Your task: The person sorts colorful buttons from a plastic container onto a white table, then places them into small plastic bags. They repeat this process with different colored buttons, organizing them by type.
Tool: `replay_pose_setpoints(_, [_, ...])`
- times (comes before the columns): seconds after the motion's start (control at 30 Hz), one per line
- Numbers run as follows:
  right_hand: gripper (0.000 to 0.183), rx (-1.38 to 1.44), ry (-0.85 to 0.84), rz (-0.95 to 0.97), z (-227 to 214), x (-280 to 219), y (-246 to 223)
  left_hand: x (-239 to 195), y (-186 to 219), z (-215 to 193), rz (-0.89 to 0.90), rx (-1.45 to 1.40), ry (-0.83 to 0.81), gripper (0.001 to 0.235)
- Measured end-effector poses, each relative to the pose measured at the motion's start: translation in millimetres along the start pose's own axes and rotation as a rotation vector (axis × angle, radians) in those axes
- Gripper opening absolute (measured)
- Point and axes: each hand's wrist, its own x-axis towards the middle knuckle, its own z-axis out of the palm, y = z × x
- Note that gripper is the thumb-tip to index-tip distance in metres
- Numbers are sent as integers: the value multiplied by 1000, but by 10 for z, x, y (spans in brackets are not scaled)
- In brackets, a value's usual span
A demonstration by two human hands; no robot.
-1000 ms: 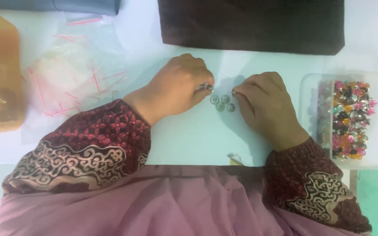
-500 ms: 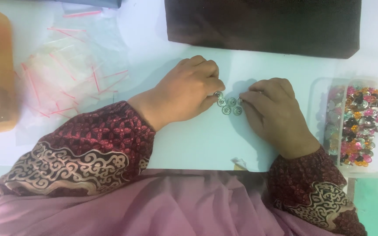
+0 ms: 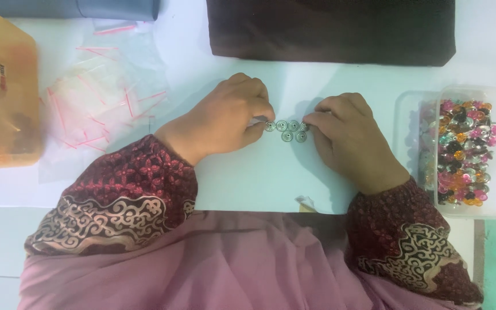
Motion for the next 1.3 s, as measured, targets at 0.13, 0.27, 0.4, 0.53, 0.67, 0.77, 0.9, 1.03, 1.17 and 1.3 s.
replay_pose_setpoints(0.13, [13, 19, -17, -10, 43, -12, 64, -70, 75, -93, -36, 10, 1, 14])
replay_pose_setpoints(0.27, [14, 80, -9, -29, 56, -7, 87, -101, 150, -57, -40, 60, 30, 15])
replay_pose_setpoints(0.4, [11, 29, 102, -98, 128, -47, 122, -156, 156, 31, -68, -16, 53, 25])
replay_pose_setpoints(0.53, [14, 62, 143, -106, 140, -71, 146, -175, 116, 109, -19, -36, 162, 32])
replay_pose_setpoints(0.67, [14, 33, 228, -110, 75, -230, 65, -101, 391, 47, 121, -37, 201, 22])
replay_pose_setpoints(0.77, [16, 20, 430, -184, 55, -457, 7, 19, 673, 60, 157, -77, 181, 20])
replay_pose_setpoints(0.9, [16, -68, 492, -68, -258, -877, -7, 321, 929, 209, 285, -58, 89, 13])
replay_pose_setpoints(1.03, [15, -61, 564, 43, -667, -1266, 479, 733, 1257, 259, 368, -24, -25, 5])
replay_pose_setpoints(1.17, [17, -113, 457, 232, -938, -1613, 942, 1228, 1354, 570, 535, -72, 53, 11])
replay_pose_setpoints(1.3, [19, -212, 248, 291, -864, -1630, 1247, 1658, 1463, 840, 460, 15, -41, 19])
